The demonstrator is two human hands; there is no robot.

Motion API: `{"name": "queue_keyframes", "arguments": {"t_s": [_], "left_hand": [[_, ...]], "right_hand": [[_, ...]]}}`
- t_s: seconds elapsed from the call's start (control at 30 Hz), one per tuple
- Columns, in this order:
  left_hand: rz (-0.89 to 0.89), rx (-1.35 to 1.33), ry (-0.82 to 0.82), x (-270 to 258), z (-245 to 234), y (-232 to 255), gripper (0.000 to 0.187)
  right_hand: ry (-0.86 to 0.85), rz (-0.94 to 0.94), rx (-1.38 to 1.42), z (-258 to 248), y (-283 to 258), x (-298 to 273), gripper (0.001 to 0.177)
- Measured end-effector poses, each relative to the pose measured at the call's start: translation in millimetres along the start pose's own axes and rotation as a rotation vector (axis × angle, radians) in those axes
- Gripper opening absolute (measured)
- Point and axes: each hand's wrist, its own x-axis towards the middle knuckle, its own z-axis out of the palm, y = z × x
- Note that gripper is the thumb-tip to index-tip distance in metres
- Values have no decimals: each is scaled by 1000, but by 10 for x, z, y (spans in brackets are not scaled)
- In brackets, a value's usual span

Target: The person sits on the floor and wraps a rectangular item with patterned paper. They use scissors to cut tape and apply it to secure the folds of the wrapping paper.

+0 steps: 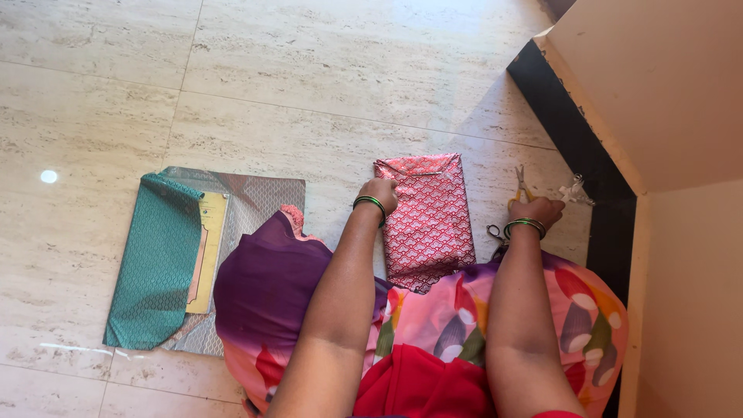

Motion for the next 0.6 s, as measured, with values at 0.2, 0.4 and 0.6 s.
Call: {"name": "queue_keyframes", "arguments": {"t_s": [0.2, 0.4, 0.6], "left_hand": [[-44, -81, 20, -20, -6, -28, 38], [-10, -60, 33, 7, -43, -43, 36], [-62, -94, 13, 8, -70, -50, 34]], "right_hand": [[-80, 45, -55, 311, 136, 263, 56], [-174, 30, -1, 320, 217, 370, 64], [-355, -568, 333, 153, -310, -158, 48]]}}
